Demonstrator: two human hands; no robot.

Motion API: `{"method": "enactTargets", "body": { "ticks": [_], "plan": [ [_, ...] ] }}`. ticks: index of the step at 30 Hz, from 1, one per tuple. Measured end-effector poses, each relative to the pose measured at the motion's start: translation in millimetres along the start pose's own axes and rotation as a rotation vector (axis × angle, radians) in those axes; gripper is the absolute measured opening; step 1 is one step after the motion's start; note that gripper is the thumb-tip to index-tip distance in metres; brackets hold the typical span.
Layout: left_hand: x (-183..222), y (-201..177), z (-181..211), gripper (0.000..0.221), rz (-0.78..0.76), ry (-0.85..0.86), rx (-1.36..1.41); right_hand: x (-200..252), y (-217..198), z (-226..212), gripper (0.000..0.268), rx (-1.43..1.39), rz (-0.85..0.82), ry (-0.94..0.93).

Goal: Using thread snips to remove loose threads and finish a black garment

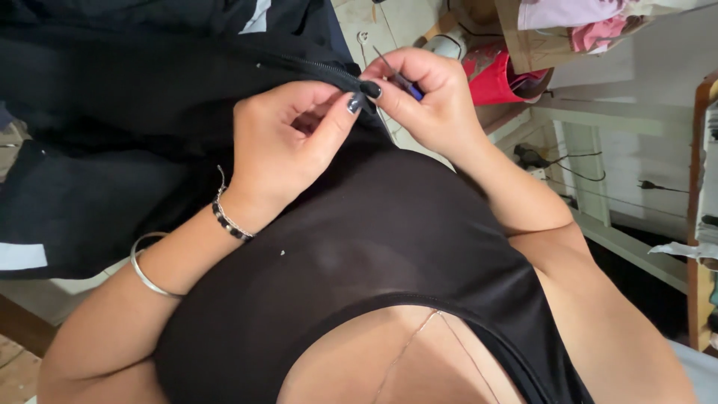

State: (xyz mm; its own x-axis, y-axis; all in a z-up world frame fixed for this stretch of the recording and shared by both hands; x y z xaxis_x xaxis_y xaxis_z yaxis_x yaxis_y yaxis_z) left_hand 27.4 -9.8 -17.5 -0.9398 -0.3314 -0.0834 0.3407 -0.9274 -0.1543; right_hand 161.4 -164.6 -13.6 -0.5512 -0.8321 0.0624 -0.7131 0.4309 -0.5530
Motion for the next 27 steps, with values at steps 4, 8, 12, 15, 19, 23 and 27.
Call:
{"method": "enactTargets", "body": {
  "ticks": [4, 8, 12, 15, 19, 23, 27],
  "plan": [
    [-1.3, 1.2, -2.9, 0.024, 0.060, 0.008, -0.081, 3.6, 0.7, -10.1, 0.010, 0.147, 0.058, -0.185],
    [-2.4, 2.1, -8.1, 0.021, 0.010, 0.014, 0.087, 6.2, 2.4, -11.3, 0.014, 0.162, 0.067, -0.205],
    [-1.6, 2.4, -16.0, 0.015, -0.027, 0.018, 0.178, 4.8, 2.7, -16.8, 0.013, 0.141, 0.018, -0.170],
    [-2.9, 2.2, -19.2, 0.010, -0.042, 0.058, 0.193, -0.7, 0.8, -14.3, 0.025, -0.081, -0.060, -0.023],
    [-3.6, 2.3, -18.3, 0.014, -0.045, 0.061, 0.181, -3.8, 0.8, -7.7, 0.028, -0.221, -0.093, -0.032],
    [-4.6, 2.7, -17.2, 0.021, -0.028, 0.059, 0.137, -5.3, -0.2, -7.2, 0.025, -0.227, -0.077, -0.019],
    [-5.1, 2.9, -16.1, 0.016, -0.019, 0.049, 0.155, -7.5, -2.1, -7.0, 0.026, -0.244, -0.082, -0.001]
  ]
}}
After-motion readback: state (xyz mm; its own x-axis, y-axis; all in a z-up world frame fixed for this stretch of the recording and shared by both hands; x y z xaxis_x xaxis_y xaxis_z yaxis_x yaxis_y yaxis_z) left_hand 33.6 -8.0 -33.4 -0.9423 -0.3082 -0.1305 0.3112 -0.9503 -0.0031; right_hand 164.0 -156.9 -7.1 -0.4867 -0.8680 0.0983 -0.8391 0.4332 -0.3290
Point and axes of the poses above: each hand's wrist, its own x-axis away from the middle knuckle, its own y-axis out of the palm, z = x × y, the point moved 3 cm from there along -x, towards the middle knuckle, and after that the axes turned 3 degrees about -z, right-handed, at the moved point
